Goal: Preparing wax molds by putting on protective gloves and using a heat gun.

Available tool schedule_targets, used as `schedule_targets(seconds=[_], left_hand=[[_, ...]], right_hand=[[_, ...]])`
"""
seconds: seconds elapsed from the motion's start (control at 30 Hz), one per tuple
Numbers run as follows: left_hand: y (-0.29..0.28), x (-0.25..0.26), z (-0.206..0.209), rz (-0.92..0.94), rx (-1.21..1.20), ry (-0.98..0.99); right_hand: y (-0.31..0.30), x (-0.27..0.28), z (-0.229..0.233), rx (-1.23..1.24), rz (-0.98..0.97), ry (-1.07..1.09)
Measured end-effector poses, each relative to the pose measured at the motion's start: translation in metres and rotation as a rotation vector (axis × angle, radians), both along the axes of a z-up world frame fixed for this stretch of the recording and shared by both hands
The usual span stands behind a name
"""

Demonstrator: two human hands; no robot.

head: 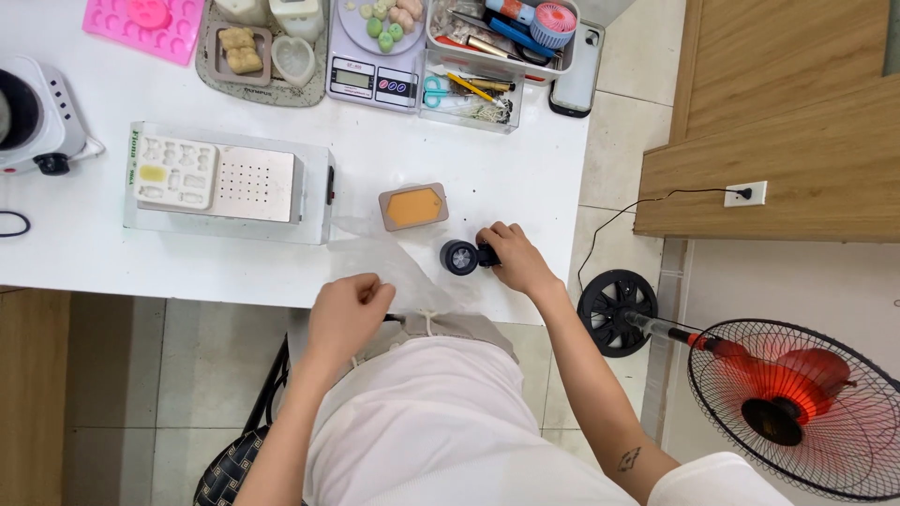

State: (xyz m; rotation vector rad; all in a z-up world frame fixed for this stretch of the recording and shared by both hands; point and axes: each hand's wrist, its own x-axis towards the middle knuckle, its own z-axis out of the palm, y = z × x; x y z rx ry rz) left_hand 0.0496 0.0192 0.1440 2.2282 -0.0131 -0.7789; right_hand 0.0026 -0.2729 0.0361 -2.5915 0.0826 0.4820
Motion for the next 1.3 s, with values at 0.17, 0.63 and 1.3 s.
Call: schedule_targets(seconds=[0.17,0.63,1.3], left_hand=[[0.049,-0.002,0.047,0.186,-0.358,0.032],[0.129,0.032,0.03,0.837,-1.716,-0.111],[0.077,0.11,0.173,-0.094,-0.473,-1.108]], right_hand=[[0.014,0.01,-0.021,-0.021,0.099,-0.061],[0.027,0.017,0.014,-0.05,0.052,-0.062],[0.214,0.079,0.254,0.511,-0.231,-1.001]])
